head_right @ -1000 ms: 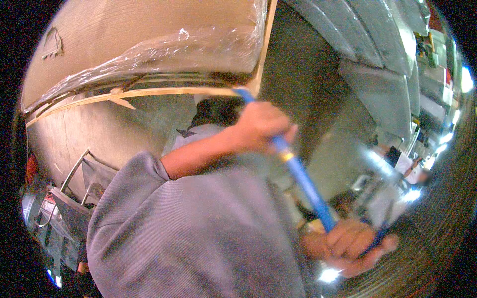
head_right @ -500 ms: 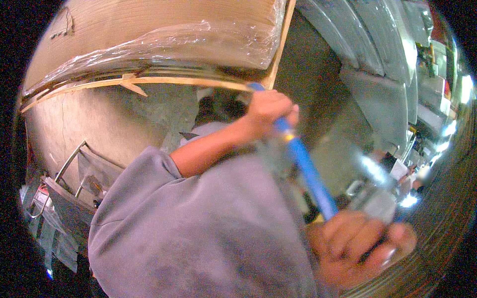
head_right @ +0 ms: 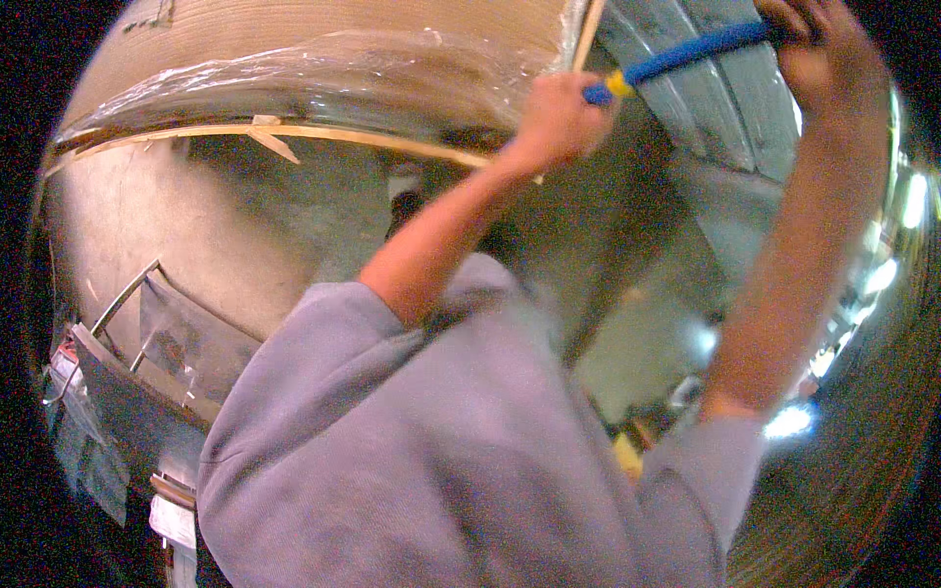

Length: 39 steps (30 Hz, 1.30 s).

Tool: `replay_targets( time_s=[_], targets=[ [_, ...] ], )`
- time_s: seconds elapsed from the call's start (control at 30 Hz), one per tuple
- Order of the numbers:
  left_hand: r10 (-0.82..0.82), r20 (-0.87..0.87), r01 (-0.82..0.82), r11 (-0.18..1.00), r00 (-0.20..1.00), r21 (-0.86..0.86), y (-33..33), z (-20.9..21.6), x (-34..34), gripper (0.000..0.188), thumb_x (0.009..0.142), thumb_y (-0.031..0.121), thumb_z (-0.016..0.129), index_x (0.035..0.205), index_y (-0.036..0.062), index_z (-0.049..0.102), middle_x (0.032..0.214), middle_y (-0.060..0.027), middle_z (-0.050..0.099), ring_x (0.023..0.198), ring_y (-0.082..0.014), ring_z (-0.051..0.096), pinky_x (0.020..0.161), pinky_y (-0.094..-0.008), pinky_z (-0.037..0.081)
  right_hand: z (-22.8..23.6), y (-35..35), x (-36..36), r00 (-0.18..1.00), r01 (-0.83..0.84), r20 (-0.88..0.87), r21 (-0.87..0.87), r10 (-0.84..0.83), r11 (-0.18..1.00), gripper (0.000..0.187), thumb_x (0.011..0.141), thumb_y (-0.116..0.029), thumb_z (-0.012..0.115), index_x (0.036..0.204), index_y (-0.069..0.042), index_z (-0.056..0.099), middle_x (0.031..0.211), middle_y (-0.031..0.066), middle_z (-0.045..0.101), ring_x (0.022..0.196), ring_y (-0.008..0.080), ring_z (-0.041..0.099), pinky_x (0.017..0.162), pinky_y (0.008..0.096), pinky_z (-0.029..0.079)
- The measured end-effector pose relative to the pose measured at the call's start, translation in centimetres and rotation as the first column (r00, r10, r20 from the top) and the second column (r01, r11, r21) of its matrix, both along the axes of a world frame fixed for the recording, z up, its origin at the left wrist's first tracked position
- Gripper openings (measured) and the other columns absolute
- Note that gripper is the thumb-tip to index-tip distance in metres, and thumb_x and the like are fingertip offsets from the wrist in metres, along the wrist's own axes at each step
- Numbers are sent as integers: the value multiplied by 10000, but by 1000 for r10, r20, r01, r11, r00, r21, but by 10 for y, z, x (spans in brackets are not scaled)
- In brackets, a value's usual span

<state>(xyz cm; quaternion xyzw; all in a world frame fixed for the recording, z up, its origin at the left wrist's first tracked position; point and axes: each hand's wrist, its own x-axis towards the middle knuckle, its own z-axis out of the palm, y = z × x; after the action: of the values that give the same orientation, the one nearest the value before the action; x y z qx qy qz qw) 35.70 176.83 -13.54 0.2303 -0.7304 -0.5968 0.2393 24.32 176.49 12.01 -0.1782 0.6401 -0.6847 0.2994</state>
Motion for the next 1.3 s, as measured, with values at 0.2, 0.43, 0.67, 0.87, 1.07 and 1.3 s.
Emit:
replay_targets(
  time_s=[0.2,0.43,0.67,0.87,1.07,1.3],
  targets=[
    [28,-136,-44,992,990,-117,23,-2,23,229,783,222,680,652,64,578,615,-174,590,606,-374,627,534,-442,478,3,63,25,890,-440,-28,-324,456,838,350,1035,-176,387,1334,-3,446,745,36,422,533,118,370,481,260,322],
    [-141,-510,-149,861,848,-485,90,-8,75,368,754,86,718,566,111,403,524,-56,410,442,-244,446,436,-367,329,-36,271,201,974,-107,-227,-440,5,891,262,987,-149,495,1218,-26,490,512,-12,411,350,105,357,334,284,275],
    [-564,-327,152,640,758,-753,121,-38,110,362,782,132,737,589,143,431,546,-12,402,501,-198,458,512,-346,350,-154,383,303,899,146,-277,-540,-338,829,106,992,-102,456,1077,-63,506,492,-30,347,333,80,290,341,286,281],
    [-724,-133,407,519,676,-752,117,-21,103,264,843,136,693,635,161,532,578,-4,551,560,-206,594,552,-345,439,-148,373,310,834,429,1,-631,-552,647,198,1020,-130,430,1182,-54,513,516,-21,330,343,74,238,360,278,233],
    [-699,-305,359,632,647,-687,113,21,85,216,826,176,709,672,143,561,579,-9,541,549,-206,582,534,-343,433,-66,343,290,848,271,-172,-672,-501,689,237,1017,-112,434,1222,-9,495,519,-21,377,323,49,289,309,250,231],
    [-831,-171,630,520,529,-577,72,23,101,218,852,291,695,748,124,601,664,-37,574,664,-237,612,621,-381,455,-49,302,298,880,229,-209,-600,-426,767,479,1008,-116,450,1455,14,339,452,-50,349,287,42,280,267,244,253]
  ],
)
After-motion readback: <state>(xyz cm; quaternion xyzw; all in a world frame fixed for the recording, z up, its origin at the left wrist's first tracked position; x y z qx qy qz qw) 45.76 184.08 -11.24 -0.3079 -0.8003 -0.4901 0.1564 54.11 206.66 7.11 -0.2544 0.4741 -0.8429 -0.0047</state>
